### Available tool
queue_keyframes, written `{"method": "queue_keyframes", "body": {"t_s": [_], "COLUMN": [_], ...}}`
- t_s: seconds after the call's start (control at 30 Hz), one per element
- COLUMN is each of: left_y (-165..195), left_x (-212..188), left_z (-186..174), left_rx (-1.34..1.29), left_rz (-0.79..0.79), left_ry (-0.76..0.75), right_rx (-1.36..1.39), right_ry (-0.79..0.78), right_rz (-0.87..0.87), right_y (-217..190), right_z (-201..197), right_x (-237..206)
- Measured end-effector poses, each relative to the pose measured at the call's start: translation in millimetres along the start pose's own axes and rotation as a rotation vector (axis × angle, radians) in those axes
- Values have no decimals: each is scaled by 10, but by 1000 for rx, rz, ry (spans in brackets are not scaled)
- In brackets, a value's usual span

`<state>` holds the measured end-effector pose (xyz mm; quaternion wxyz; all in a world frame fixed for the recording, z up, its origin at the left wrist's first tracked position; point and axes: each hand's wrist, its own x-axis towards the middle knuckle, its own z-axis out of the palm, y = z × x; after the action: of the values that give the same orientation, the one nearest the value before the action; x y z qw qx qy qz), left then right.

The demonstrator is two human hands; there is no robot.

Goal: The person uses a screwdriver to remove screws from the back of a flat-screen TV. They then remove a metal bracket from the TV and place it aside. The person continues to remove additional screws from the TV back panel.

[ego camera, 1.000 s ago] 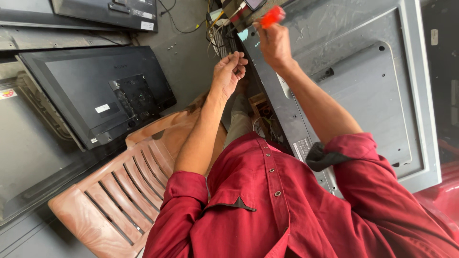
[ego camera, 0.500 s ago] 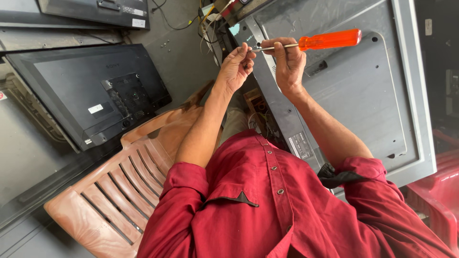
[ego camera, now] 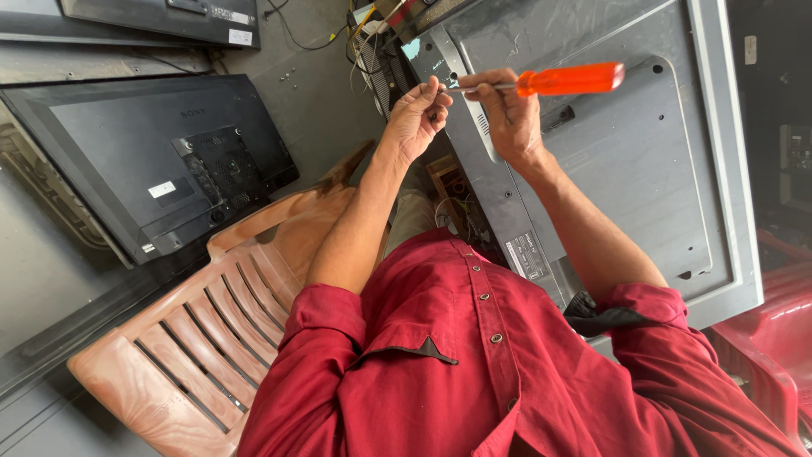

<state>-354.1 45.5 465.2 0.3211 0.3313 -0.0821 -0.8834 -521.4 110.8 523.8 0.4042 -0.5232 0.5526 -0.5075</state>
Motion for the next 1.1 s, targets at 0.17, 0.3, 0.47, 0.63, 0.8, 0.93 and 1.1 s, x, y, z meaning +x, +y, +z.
{"method": "queue_keyframes", "body": {"t_s": [0.17, 0.3, 0.47, 0.63, 0.8, 0.93, 1.1], "left_y": [-18, 0, 26, 32, 59, 67, 64], "left_x": [-54, -57, -37, -43, -37, -33, -1], "left_z": [-18, 1, -75, -180, -259, -306, -322], "left_rx": [51, 82, 120, 63, 49, 45, 49], "left_rz": [-23, -27, 16, 30, 34, 30, 22], "left_ry": [8, 34, 110, 95, 84, 104, 109], "right_rx": [-156, -147, -324, -403, -504, -502, -494], "right_ry": [-98, -34, 34, -21, -77, -101, -133], "right_rz": [40, -32, -157, -105, -105, -81, -93], "right_y": [-25, 108, 299, 376, 442, 489, 526], "right_z": [-73, -84, -125, -58, 38, 54, 47], "right_x": [-35, 3, 149, 234, 317, 360, 375]}}
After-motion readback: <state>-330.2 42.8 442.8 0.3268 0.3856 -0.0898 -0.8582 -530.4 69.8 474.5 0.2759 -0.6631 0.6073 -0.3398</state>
